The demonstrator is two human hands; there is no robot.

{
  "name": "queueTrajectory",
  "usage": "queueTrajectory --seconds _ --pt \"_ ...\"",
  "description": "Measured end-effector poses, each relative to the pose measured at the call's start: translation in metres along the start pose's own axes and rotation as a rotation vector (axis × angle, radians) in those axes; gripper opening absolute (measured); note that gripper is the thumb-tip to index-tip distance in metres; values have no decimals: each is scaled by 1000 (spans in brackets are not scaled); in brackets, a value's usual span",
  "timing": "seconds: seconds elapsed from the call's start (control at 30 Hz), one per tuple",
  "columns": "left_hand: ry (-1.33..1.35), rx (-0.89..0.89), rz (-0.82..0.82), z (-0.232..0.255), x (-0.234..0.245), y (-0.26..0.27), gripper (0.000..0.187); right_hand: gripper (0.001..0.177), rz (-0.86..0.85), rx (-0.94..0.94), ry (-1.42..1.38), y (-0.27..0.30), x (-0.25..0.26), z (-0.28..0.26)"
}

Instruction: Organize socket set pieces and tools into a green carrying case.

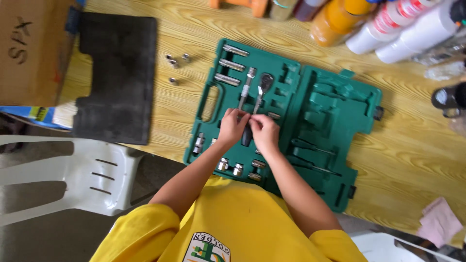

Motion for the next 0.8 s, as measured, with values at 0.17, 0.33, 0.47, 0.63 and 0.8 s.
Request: queueTrajectory --seconds 0.17,0.33,0.47,0.63,0.8 --pt "-6 139 17 -58 90 -1 25 13 -235 -219 -76 26 -84 -52" --pt "-38 233 49 -106 168 -30 28 14 -188 -62 -55 32 -166 -98" --pt "-34 252 51 -135 205 -62 27 13 -60 154 -78 18 -216 -129" --pt "-13 222 -17 -158 224 -89 27 36 -53 129 -21 -3 -255 -159" --pt "-66 211 -141 -178 217 -104 27 52 -33 384 55 -18 -296 -133"
Point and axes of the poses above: each hand's wrist, its own y-axis away from the middle knuckle, its own x-axis out of the back of the hand, z = x × y, the point moved 5 cm from there along -y, towards the middle knuckle, and after that the axes turned 9 degrees about z, right-handed, at the moved point
